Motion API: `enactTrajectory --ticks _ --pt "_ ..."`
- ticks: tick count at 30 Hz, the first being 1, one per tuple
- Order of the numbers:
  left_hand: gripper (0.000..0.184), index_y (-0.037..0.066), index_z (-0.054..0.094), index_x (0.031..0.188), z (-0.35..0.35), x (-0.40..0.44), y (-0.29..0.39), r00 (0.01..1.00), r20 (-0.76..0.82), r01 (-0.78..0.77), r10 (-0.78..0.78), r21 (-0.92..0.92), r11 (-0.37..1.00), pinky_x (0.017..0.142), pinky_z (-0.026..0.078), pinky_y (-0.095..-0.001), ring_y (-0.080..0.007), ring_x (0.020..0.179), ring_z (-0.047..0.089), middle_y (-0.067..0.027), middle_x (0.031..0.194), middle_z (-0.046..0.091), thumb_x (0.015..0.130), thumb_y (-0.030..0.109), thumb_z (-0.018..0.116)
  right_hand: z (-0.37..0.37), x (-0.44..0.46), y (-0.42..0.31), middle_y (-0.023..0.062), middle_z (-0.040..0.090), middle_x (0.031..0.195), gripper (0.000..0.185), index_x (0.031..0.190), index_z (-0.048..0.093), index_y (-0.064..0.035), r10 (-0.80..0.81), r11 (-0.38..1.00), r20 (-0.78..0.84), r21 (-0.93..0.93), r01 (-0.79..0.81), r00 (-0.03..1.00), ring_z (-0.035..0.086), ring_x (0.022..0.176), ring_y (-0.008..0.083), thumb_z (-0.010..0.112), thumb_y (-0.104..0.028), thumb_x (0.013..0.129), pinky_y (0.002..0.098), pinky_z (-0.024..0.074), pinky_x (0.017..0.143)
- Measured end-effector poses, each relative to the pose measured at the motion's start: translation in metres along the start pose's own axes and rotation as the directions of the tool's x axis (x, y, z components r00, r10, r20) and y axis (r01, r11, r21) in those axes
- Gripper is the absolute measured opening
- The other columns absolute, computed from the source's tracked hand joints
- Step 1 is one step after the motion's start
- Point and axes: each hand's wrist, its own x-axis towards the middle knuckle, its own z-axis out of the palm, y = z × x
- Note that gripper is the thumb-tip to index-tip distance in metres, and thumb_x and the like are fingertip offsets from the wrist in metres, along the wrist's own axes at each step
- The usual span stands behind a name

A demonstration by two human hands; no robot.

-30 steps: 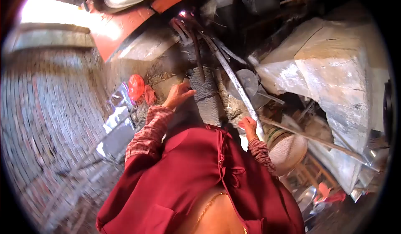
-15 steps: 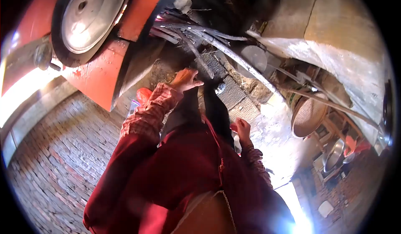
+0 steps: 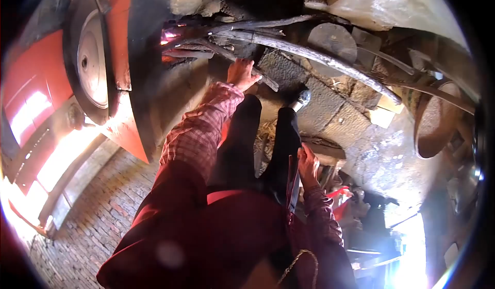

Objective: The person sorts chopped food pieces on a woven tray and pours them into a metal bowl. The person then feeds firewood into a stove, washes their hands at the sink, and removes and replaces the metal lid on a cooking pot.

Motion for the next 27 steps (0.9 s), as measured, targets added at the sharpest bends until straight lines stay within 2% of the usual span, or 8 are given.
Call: enactTrajectory --ticks 4,11,13,17,21,22,23,27 --pt "0.051 0.005 0.057 0.108 0.03 0.042 -0.021 0.993 0.066 -0.107 0.096 0.211 0.972 0.088 0.04 -0.0429 -0.0304 0.104 0.052 -0.0132 0.108 0.058 0.07 0.037 0.069 0.069 0.008 0.035 0.0152 0.062 0.071 0.028 0.108 0.061 -0.0054 -0.046 0.993 -0.195 0.096 0.066 0.98 0.061 0.059 0.0277 0.064 -0.009 0.081 0.0356 0.049 0.054" --pt "0.053 0.008 0.06 0.106 0.077 0.097 -0.071 0.971 0.232 -0.157 0.06 0.428 0.89 0.101 0.023 -0.0549 -0.0326 0.12 0.04 -0.0148 0.119 0.054 0.071 0.047 0.066 0.119 0.017 0.028 0.0098 0.06 0.068 0.028 0.108 0.062 -0.0051 -0.131 0.991 -0.128 -0.053 0.125 0.983 0.057 0.057 0.0237 0.062 -0.008 0.081 0.0359 0.046 0.054" --pt "0.057 0.008 0.061 0.108 0.08 0.105 -0.084 0.964 0.267 -0.127 0.003 0.446 0.886 0.103 0.019 -0.0569 -0.0308 0.121 0.042 -0.0147 0.12 0.054 0.072 0.052 0.062 0.131 0.014 0.029 0.0099 0.058 0.066 0.025 0.107 0.062 -0.0042 -0.058 0.99 -0.109 0.12 0.071 0.992 0.055 0.059 0.024 0.061 -0.007 0.081 0.0356 0.0447 0.056" --pt "0.075 -0.002 0.066 0.095 0.062 0.124 -0.092 0.819 0.507 0.015 -0.268 0.449 0.893 0.095 0.037 -0.0485 -0.0335 0.118 0.045 -0.0197 0.126 0.05 0.075 0.068 0.049 0.139 0.017 0.022 0.0094 0.059 0.068 0.027 0.106 0.062 -0.0029 -0.037 0.996 -0.116 0.075 0.046 0.993 0.057 0.06 0.0237 0.062 -0.004 0.079 0.0344 0.0465 0.056" --pt "0.083 -0.006 0.064 0.069 0.088 0.102 -0.127 0.973 0.07 -0.23 0.22 0.359 0.905 0.077 0.048 -0.044 -0.0327 0.087 0.061 -0.0232 0.097 0.064 0.078 0.072 0.04 0.133 0.026 0.009 0.0074 0.06 0.068 0.032 0.106 0.062 -0.0045 -0.02 0.994 -0.141 0.105 0.035 0.99 0.057 0.058 0.0215 0.063 0.001 0.075 0.0319 0.048 0.056" --pt "0.082 -0.005 0.062 0.059 0.094 0.102 -0.138 0.965 0.047 -0.257 0.259 0.387 0.885 0.068 0.049 -0.0429 -0.0302 0.072 0.063 -0.0232 0.095 0.064 0.081 0.071 0.038 0.136 0.026 0.011 0.0073 0.06 0.068 0.032 0.106 0.062 -0.0043 -0.024 0.993 -0.143 0.109 0.04 0.989 0.057 0.058 0.0213 0.063 0.002 0.075 0.0318 0.0478 0.056" --pt "0.077 0.001 0.069 0.075 0.076 0.101 -0.123 0.947 0.321 -0.106 -0.018 0.364 0.925 0.07 0.048 -0.0394 -0.0286 0.081 0.064 -0.0223 0.095 0.064 0.076 0.073 0.041 0.136 0.025 0.012 0.0072 0.06 0.068 0.032 0.106 0.062 -0.0042 -0.026 0.993 -0.142 0.112 0.042 0.989 0.056 0.058 0.0211 0.062 0.002 0.076 0.0317 0.0477 0.056" --pt "0.073 0.003 0.063 0.053 0.085 0.08 -0.144 0.96 0.237 -0.236 0.148 0.408 0.882 0.056 0.047 -0.0404 -0.0272 0.054 0.062 -0.0209 0.074 0.065 0.08 0.068 0.042 0.136 0.023 0.013 0.0065 0.06 0.068 0.032 0.107 0.061 -0.0039 0.007 0.993 -0.111 0.12 0.006 0.994 0.056 0.058 0.0203 0.062 0.003 0.076 0.0304 0.0469 0.055"
